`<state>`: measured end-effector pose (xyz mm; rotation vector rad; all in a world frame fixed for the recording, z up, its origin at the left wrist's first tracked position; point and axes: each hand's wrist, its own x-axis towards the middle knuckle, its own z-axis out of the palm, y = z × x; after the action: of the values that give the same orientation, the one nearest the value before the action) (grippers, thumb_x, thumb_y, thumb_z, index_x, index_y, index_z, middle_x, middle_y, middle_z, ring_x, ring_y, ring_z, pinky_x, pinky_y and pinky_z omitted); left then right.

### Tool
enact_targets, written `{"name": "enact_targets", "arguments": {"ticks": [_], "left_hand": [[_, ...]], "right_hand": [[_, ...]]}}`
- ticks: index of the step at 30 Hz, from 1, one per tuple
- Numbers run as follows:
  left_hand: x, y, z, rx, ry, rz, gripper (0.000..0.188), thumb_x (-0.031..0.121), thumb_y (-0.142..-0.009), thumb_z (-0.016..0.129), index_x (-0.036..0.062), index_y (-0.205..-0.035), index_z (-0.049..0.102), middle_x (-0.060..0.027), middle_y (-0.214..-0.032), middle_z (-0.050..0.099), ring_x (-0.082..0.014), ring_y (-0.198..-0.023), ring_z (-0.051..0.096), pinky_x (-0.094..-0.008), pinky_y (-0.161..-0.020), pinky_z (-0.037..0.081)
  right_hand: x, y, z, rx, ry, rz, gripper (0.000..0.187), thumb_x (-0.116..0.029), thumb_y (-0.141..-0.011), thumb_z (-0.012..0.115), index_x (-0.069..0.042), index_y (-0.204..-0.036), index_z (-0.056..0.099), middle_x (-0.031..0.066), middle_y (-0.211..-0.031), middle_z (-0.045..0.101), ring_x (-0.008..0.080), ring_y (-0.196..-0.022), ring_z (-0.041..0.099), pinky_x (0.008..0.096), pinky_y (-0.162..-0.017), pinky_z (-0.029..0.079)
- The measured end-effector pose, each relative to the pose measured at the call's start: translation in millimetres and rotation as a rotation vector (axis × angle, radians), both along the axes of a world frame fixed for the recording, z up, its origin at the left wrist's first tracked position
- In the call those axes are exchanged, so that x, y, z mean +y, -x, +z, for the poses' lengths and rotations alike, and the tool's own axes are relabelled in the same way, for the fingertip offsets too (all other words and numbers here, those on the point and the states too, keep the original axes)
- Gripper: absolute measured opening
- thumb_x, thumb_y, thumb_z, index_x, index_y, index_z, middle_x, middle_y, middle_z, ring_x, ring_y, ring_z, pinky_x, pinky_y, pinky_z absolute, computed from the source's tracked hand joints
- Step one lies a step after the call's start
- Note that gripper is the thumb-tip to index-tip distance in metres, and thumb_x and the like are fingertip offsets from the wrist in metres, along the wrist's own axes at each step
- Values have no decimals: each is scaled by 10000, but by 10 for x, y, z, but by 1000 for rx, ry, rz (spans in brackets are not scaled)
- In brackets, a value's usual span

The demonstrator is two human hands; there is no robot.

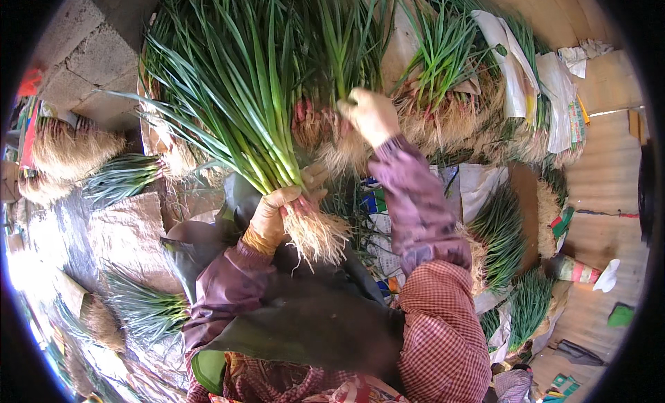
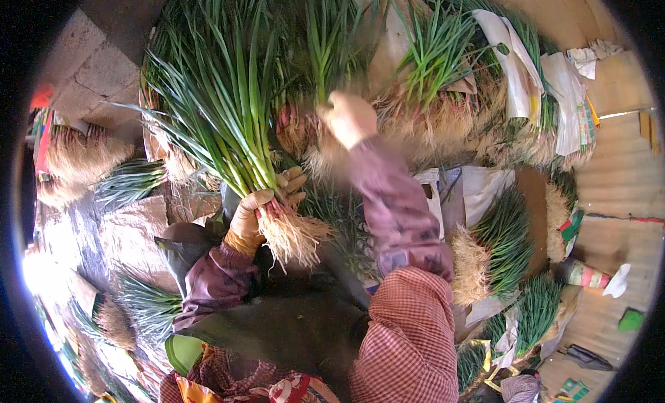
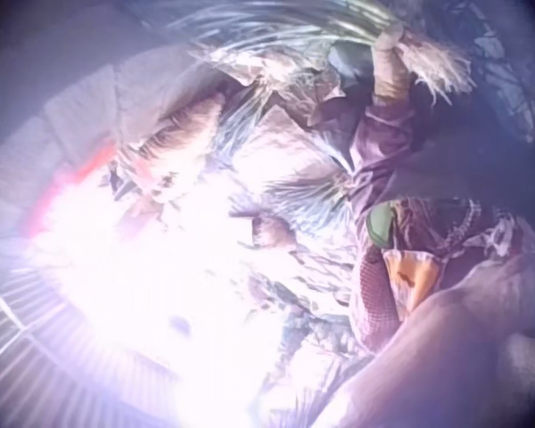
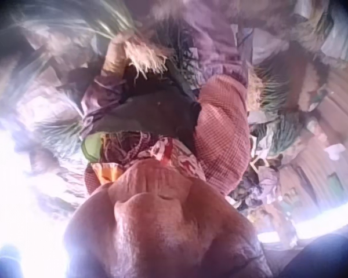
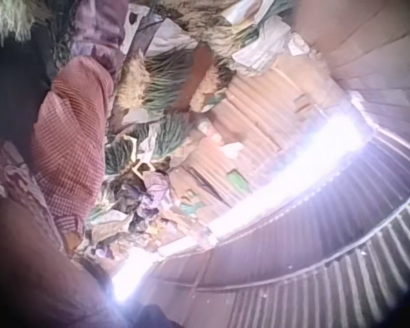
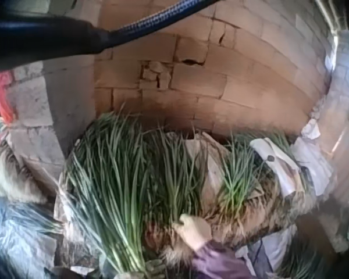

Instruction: The person is sorting through a large pile of green onions, picking up bunches, and arranging them. The person handles the onions by hand, separating and organizing them into neat piles.

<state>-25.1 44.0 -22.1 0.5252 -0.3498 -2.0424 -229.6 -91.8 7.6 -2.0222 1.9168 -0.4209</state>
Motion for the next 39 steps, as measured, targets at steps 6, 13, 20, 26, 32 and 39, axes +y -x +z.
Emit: {"name": "enact_targets", "arguments": {"ticks": [6,13,20,26,32,39], "left_hand": [[-11,28,-124,-204,-101,-64,334,173,-755,616,-9,-1032,572,-141,-1035,607,-278,-887,618,-414,-795,512],[5,-41,-26,-64,-67,-41,332,191,-751,614,1,-1019,566,-165,-1025,599,-278,-911,603,-413,-848,486],[86,-107,235,259,39,-36,417,210,-745,644,17,-1094,521,-152,-1129,536,-255,-953,578,-392,-837,480],[44,-94,-36,219,-74,-39,631,204,-754,620,-16,-1300,392,-158,-1113,567,-272,-956,579,-396,-840,474],[132,-83,450,439,45,-101,611,212,-670,669,0,-1194,438,-60,-813,491,-198,-734,468,-315,-652,382],[17,-90,116,170,29,-58,411,101,-775,607,8,-1158,493,-154,-1148,564,-348,-1191,465,-504,-995,382]], "right_hand": [[847,-299,-479,-547,13,85,323,-325,-860,608,-19,-962,607,82,-739,625,144,-542,560,276,-522,477],[867,-396,-395,-524,109,195,143,-196,-859,594,-63,-809,598,73,-552,515,170,-473,522,309,-425,421],[934,205,-1329,-150,-17,787,211,-264,-888,509,-83,-812,588,112,-585,531,294,-577,582,401,-502,455],[314,-188,-259,-92,-96,-139,314,-396,-825,555,-90,-883,594,157,-706,612,311,-692,610,428,-550,468],[-549,89,-465,-12,261,79,247,-270,-874,531,-43,-858,627,153,-815,634,298,-740,615,402,-610,477],[496,197,-181,-1031,-121,98,297,-319,-937,488,-64,-941,640,13,-758,622,35,-539,554,155,-406,388]]}}
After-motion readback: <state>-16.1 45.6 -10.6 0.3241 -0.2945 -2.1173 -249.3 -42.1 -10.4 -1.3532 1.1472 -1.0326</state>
